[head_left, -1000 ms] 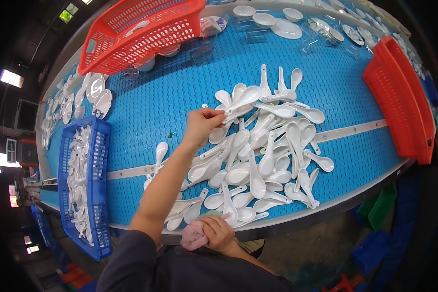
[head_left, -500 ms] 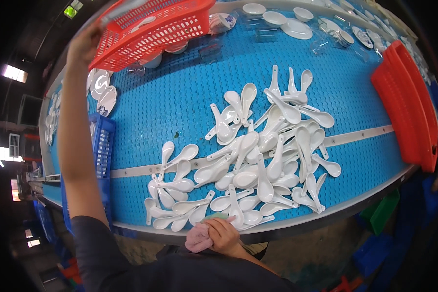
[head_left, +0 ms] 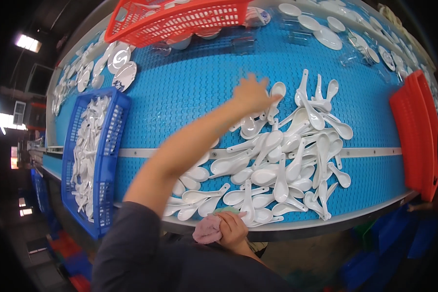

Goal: Wiping white plastic spoons with a cloth and sorting them into baskets.

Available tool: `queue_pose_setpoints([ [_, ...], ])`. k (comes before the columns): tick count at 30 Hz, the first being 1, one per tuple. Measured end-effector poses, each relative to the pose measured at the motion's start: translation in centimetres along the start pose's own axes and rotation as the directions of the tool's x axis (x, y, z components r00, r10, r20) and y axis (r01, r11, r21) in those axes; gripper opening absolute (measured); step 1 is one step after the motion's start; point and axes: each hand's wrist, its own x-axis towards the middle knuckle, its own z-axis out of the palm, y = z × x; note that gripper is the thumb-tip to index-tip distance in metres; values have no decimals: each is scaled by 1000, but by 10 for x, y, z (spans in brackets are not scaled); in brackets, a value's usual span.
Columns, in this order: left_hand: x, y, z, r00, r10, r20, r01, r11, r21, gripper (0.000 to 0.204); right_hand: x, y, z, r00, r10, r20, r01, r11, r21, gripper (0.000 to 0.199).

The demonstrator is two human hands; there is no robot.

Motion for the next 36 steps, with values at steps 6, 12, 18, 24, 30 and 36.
queue_pose_setpoints([
  [6, -32, -13, 71, 967, 145, -208, -139, 989, 44, 44, -2, 1, 6, 999, 1, -37, -2, 1000, -7, 25],
  [12, -129, -58, 71, 968, 233, -94, -233, 972, 10, 43, -5, -1, 5, 998, -23, -62, 21, 999, -41, 27],
  [18, -216, -97, 71, 938, 281, -202, -295, 954, -45, 42, -6, -4, 5, 995, -46, -89, 39, 996, -77, 28],
  [24, -219, -117, 39, 902, 351, -253, -259, 906, 334, 65, -21, -3, 9, 994, 7, -106, -9, 1000, -19, 26],
  [30, -221, -149, 45, 981, 172, 85, -188, 952, 241, 63, -13, 17, -17, 913, 387, -128, -173, 653, 737, 34],
  [36, -256, -177, 34, 949, 269, 162, -303, 923, 239, 59, 108, 14, -75, 826, 527, -200, -219, 627, 748, 19],
])
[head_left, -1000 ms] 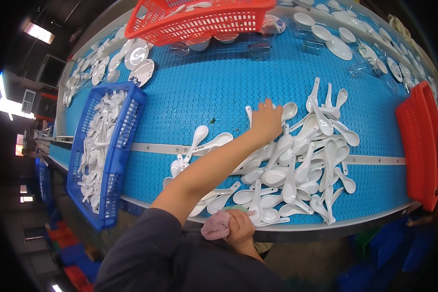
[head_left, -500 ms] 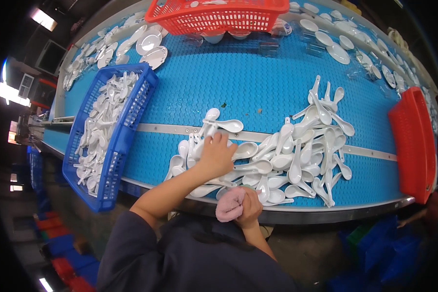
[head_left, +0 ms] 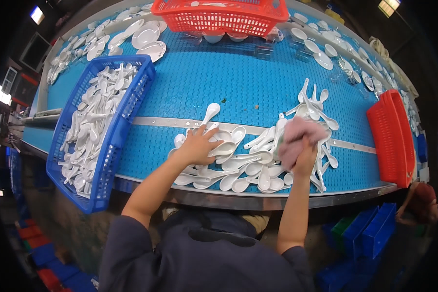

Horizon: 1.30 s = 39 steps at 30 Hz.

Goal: Wiping white plastic spoons with a cloth and sorting them into baskets.

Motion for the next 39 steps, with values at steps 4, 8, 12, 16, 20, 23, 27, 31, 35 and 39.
queue_pose_setpoints([
  [4, -3, 6, 0, 994, 83, -67, -80, 996, 45, 57, 101, 48, -6, 932, -286, 225, 336, 437, -834, 33],
  [8, -14, 0, 8, 985, 17, -170, -22, 999, -28, 62, 108, 88, 52, 933, 279, 228, 161, 245, -956, 43],
  [12, -3, -11, 10, 982, 14, -189, -41, 989, -139, 69, 104, 133, 79, 906, -55, 419, 422, 173, -890, 46],
  [16, 1, -9, 2, 983, -153, -97, 133, 974, -185, 81, 103, 135, 121, 923, 320, 216, 82, 382, -920, 49],
  [20, -6, -4, -5, 942, -334, -21, 327, 932, -156, 89, 94, 151, 148, 891, 283, 355, 238, 376, -896, 53],
  [23, -12, -12, -4, 941, -336, -31, 326, 929, -178, 91, 74, 144, 161, 822, 216, 527, 500, 170, -849, 52],
  [27, -13, -11, 1, 940, -331, -81, 307, 926, -219, 91, 87, 150, 136, 759, 177, 626, 619, 99, -779, 44],
  [31, -8, -10, 5, 920, -110, -376, 89, 993, -73, 79, 106, 138, 113, 549, 257, 795, 785, 167, -596, 39],
  [35, 6, -10, 2, 990, -29, -135, -6, 968, -252, 58, 128, 118, 96, 709, 530, 465, 162, 519, -839, 46],
  [39, -1, -19, 9, 984, 104, -144, -137, 961, -241, 43, 130, 105, 88, 643, 613, 459, -33, 621, -783, 55],
])
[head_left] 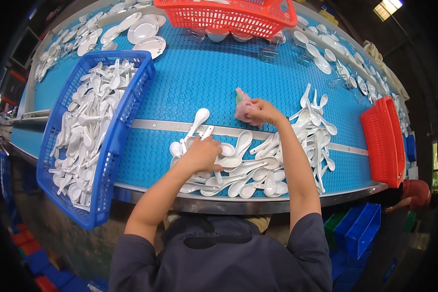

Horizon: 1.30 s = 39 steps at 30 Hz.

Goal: Wiping white plastic spoons with a cloth and sorting them into baskets.

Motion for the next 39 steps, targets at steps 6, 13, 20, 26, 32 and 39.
queue_pose_setpoints([
  [6, -9, 3, -7, 998, 4, 65, -4, 1000, 4, 46, -10, -3, 36, 971, -216, 98, 222, 685, -693, 44],
  [13, -11, 3, -3, 1000, -13, 13, 13, 998, -54, 45, -11, 1, 47, 968, -242, -62, 104, 615, -782, 39],
  [20, -10, 2, 4, 999, -30, -13, 29, 998, -61, 44, -7, 15, 26, 953, -296, -71, 144, 644, -751, 31],
  [26, -11, 3, 3, 999, -45, -30, 43, 997, -70, 43, -46, -9, -46, 858, -388, -337, -19, 632, -775, 25],
  [32, -8, 8, 1, 999, -35, -27, 32, 996, -82, 43, -230, -26, -114, 690, -194, -698, -30, 955, -295, 35],
  [39, -15, 1, 2, 998, -53, -18, 52, 996, -74, 43, -515, 126, -123, 551, 142, -822, 256, 909, 329, 41],
])
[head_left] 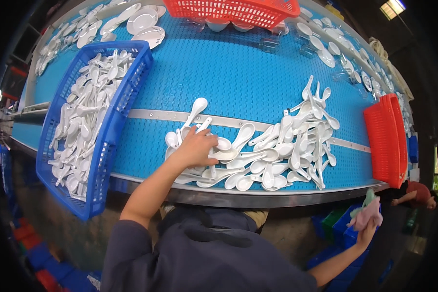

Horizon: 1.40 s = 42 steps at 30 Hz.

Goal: Wiping white plastic spoons with a cloth and sorting them into baskets.

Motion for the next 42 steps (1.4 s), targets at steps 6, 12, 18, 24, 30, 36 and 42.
queue_pose_setpoints([
  [6, 9, 8, -1, 997, -6, 73, 3, 999, 42, 45, -60, 112, -125, 839, 392, -378, -326, 917, 228, 53],
  [12, 6, 6, 2, 997, 23, 73, -25, 999, 22, 54, -82, 187, -179, 932, 245, -268, -269, 961, -57, 64],
  [18, 45, 69, 2, 961, 239, -139, -233, 971, 62, 69, -28, 120, -104, 791, 165, -589, -135, 986, 95, 60],
  [24, 145, 137, 33, 991, -110, -81, 101, 989, -106, 60, 94, 42, 32, 969, -76, -235, 137, 958, 253, 41],
  [30, 174, 164, 55, 986, -151, -77, 145, 987, -71, 57, 170, 23, 153, 978, -189, -83, 193, 980, 40, 32],
  [36, 168, 159, 67, 998, 34, -58, -37, 998, -55, 59, 196, -5, 303, 702, -596, 390, 700, 476, -532, 28],
  [42, 164, 164, 75, 986, 110, -128, -117, 992, -48, 55, 238, 84, 351, 653, -379, 656, 719, 38, -694, 33],
])
